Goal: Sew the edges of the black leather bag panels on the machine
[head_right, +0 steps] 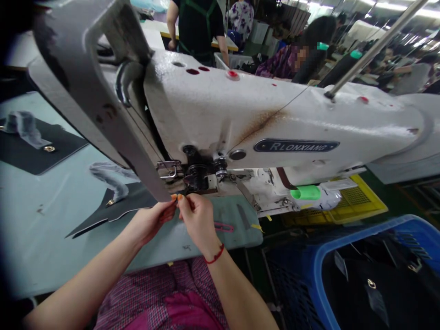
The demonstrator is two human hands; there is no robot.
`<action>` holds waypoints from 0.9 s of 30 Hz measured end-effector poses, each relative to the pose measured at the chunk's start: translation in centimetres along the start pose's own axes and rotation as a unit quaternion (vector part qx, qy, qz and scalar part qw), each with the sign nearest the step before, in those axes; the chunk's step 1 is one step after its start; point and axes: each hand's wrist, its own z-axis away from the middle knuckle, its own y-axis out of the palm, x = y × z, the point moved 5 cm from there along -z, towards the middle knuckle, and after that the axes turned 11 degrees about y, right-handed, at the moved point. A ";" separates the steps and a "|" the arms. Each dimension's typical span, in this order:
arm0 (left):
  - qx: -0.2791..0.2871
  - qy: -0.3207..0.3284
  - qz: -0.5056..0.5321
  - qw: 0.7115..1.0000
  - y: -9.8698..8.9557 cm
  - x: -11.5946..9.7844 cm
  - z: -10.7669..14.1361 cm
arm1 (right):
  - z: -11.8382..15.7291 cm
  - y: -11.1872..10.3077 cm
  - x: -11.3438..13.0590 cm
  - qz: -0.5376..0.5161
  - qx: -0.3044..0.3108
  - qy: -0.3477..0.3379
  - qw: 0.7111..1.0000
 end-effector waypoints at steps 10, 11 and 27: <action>0.053 0.021 -0.006 0.998 0.6 -0.6 -0.5 | 2.8 -0.3 -2.2 -0.029 0.019 0.022 0.999; 0.062 0.033 -0.006 0.997 0.7 -0.8 -0.6 | 3.2 -0.2 -2.8 -0.029 0.020 0.033 0.999; 0.039 0.115 0.015 0.992 1.5 -1.5 -2.2 | 6.0 1.7 -10.3 0.054 0.057 0.092 0.993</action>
